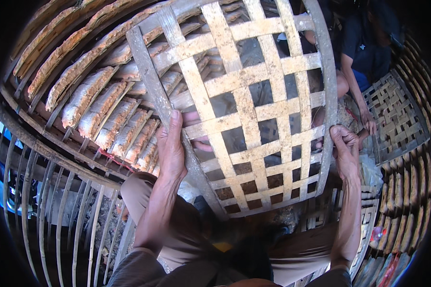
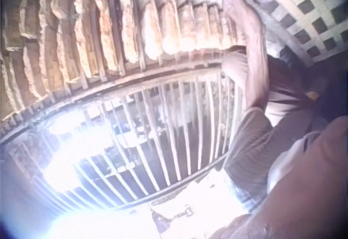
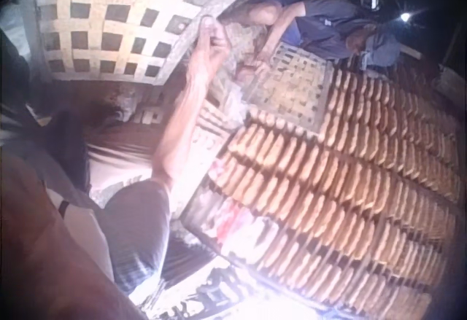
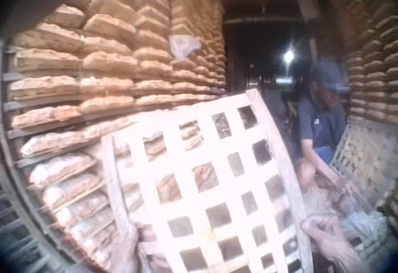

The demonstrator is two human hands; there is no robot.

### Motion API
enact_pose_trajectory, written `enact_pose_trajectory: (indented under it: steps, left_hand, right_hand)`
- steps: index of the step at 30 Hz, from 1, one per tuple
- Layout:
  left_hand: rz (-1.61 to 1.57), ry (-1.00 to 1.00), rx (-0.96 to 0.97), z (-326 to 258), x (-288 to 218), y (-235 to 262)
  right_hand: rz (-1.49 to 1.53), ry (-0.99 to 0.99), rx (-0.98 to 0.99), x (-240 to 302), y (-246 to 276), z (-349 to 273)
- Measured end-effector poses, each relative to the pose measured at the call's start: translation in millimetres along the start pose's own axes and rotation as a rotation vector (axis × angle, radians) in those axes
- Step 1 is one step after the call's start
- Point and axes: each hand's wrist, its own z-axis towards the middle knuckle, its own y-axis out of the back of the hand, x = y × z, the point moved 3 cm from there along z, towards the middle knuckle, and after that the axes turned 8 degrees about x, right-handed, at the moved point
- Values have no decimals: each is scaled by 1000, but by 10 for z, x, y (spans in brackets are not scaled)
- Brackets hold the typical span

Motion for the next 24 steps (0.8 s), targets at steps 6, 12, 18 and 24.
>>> enact_pose_trajectory:
  steps: [6, 12, 18, 24]
  left_hand:
    - [-75, -16, 34, -13, 60, 64]
    - [-10, -38, 37, -29, 71, 89]
    - [60, -44, 29, -24, 116, 48]
    - [126, 34, 172, -42, 133, 115]
  right_hand:
    - [14, 13, 123, 67, 25, -19]
    - [-80, 121, 15, 180, -134, -37]
    - [-128, 102, -27, 304, -138, -90]
    - [54, 108, -42, 256, -104, -85]
